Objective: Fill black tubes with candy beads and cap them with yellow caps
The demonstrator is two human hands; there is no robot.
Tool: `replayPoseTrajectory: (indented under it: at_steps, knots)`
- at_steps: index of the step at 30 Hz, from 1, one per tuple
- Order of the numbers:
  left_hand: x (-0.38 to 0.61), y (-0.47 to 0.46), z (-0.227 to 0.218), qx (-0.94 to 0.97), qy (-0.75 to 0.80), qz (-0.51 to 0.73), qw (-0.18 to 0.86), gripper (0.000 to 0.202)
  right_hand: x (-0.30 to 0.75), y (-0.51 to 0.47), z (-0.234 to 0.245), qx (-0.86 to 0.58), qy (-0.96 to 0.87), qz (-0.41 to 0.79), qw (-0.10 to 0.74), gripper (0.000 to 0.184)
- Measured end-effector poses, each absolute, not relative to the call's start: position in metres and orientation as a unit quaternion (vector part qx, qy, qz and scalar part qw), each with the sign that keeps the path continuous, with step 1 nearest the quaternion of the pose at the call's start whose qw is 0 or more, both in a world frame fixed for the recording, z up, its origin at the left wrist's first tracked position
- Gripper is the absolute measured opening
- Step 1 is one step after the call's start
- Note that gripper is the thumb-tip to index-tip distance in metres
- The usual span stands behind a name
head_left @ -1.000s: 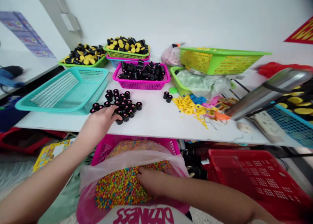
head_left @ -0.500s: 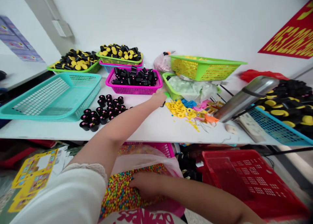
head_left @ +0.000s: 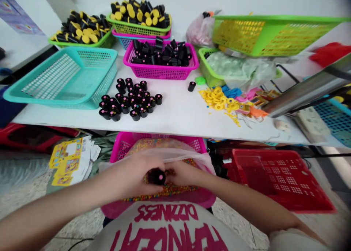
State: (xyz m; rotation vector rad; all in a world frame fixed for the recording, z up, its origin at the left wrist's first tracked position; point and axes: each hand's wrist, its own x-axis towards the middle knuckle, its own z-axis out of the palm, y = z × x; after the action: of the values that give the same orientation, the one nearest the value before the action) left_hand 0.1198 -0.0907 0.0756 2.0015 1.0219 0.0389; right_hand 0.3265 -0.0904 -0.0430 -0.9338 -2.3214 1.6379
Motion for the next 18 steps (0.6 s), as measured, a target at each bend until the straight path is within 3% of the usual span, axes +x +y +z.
replayPoseTrajectory:
  at_steps: [4, 7, 10, 14, 18]
  knots:
    - [0.1, -0.137, 0.021, 0.734, 0.498, 0.018, 0.462, 0.026, 0.325, -0.107, -0.026, -0.357, -0.749, 0.543, 0.13, 0.027]
    - [0.099, -0.148, -0.004, 0.717, 0.517, 0.07, 0.462, 0.026, 0.32, -0.119, -0.017, -0.361, -0.783, 0.477, 0.169, 0.041]
    - [0.098, -0.149, -0.008, 0.714, 0.514, 0.095, 0.465, 0.029, 0.316, -0.127, -0.013, -0.316, -0.854, 0.379, 0.166, 0.048]
    - [0.096, -0.148, -0.003, 0.718, 0.496, 0.116, 0.474, 0.025, 0.311, -0.132, -0.008, -0.255, -0.917, 0.269, 0.144, 0.035]
    - [0.097, -0.149, -0.005, 0.718, 0.486, 0.157, 0.473, 0.021, 0.305, -0.133, 0.005, -0.241, -0.93, 0.232, 0.15, 0.033]
